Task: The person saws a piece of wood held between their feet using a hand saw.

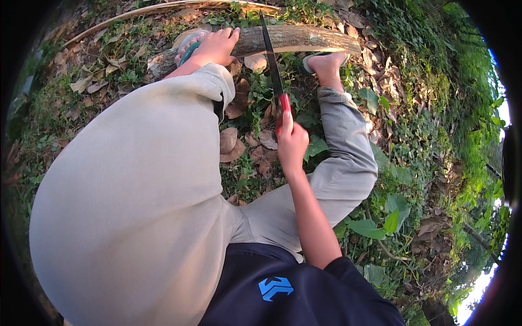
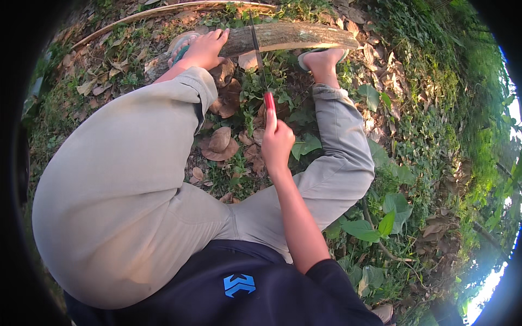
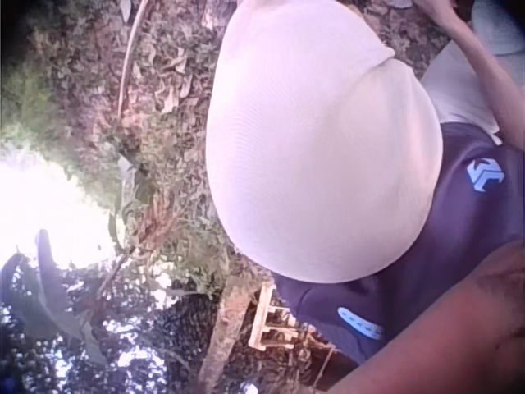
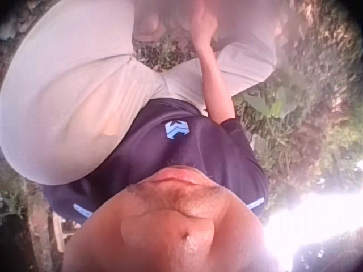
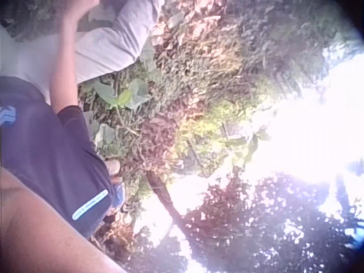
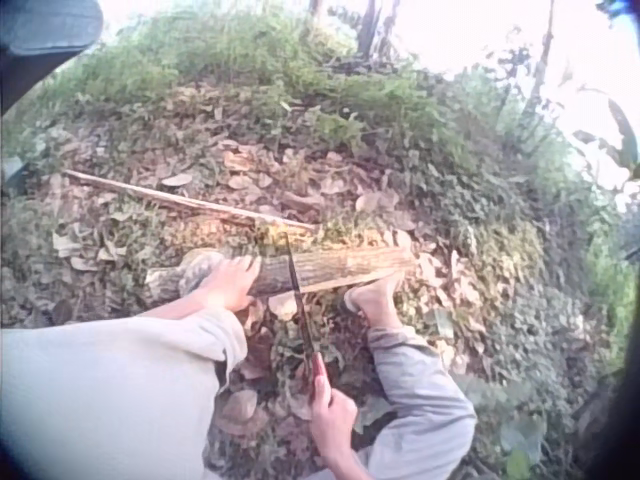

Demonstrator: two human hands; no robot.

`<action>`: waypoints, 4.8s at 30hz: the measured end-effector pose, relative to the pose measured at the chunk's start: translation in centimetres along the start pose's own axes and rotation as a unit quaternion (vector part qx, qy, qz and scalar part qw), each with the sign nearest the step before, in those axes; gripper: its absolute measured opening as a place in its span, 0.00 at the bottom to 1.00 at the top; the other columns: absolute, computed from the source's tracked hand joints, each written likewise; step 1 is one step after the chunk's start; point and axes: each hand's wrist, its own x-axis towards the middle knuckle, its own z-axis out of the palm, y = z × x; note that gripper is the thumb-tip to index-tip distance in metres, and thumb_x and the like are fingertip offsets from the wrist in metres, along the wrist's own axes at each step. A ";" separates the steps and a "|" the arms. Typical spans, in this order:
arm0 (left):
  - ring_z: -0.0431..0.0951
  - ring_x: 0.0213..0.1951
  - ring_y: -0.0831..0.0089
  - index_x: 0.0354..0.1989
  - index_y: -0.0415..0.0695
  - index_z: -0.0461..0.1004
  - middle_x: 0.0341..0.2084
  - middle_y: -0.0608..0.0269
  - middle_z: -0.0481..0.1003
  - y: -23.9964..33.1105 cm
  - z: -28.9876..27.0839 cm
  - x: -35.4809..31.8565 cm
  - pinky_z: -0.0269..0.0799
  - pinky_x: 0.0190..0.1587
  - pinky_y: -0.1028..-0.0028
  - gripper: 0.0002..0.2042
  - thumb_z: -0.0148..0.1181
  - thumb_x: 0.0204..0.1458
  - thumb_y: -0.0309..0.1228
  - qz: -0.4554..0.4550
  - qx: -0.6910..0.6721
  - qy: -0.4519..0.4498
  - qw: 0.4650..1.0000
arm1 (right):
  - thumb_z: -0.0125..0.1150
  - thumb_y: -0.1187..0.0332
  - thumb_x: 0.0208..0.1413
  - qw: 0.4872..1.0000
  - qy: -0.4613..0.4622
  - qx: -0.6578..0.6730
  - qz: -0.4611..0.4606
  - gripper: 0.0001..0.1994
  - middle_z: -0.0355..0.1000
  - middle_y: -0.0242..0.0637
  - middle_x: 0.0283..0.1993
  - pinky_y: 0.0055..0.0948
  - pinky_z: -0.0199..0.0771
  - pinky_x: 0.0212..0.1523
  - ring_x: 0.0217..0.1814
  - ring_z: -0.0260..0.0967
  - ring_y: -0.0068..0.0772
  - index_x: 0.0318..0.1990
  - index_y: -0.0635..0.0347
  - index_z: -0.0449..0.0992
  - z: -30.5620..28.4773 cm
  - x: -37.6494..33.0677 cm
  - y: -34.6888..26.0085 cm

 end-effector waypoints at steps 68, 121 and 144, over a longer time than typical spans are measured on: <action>0.70 0.64 0.52 0.73 0.38 0.57 0.60 0.49 0.69 0.2 -0.9 1.4 0.68 0.64 0.56 0.49 0.77 0.45 0.44 0.019 -0.035 0.000 0.999 | 0.58 0.48 0.64 0.998 0.004 -0.013 0.064 0.29 0.80 0.65 0.36 0.52 0.79 0.51 0.46 0.79 0.68 0.35 0.75 0.83 0.5 11.2 -12.5; 0.62 0.71 0.51 0.76 0.41 0.53 0.70 0.44 0.62 0.7 -1.0 0.0 0.60 0.71 0.55 0.48 0.73 0.51 0.48 0.010 -0.004 -0.008 1.000 | 0.68 0.63 0.58 0.992 0.065 0.110 -0.020 0.14 0.78 0.40 0.34 0.33 0.74 0.34 0.30 0.73 0.29 0.43 0.66 0.77 3.4 3.9 1.7; 0.68 0.69 0.52 0.75 0.54 0.60 0.71 0.50 0.64 -0.5 -0.3 -0.4 0.67 0.67 0.54 0.47 0.77 0.44 0.40 0.042 -0.059 0.043 0.996 | 0.69 0.63 0.61 0.970 0.095 0.186 -0.121 0.16 0.68 0.41 0.18 0.34 0.63 0.24 0.19 0.59 0.29 0.27 0.66 0.78 3.6 10.5 -8.5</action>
